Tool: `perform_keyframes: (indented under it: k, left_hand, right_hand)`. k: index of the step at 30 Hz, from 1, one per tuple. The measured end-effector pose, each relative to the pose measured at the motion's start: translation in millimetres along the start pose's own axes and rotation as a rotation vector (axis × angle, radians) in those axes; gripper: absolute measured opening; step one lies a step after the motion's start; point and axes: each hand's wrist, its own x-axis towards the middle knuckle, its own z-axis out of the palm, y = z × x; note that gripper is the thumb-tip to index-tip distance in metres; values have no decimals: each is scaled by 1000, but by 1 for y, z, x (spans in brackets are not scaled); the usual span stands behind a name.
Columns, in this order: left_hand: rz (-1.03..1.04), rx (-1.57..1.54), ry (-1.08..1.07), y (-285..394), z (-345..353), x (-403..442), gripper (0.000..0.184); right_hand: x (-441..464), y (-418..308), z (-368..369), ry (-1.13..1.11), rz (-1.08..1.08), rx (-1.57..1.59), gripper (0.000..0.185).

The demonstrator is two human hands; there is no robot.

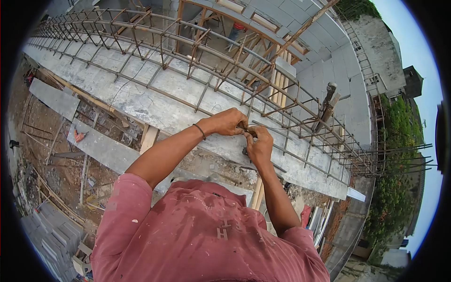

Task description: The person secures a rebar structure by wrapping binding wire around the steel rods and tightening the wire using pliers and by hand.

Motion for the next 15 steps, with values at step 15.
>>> perform_keyframes:
  k: [15]
  left_hand:
    - [50, 91, 47, 2, 4, -4, 18]
  right_hand:
    - [15, 1, -6, -75, 216, 19, 8]
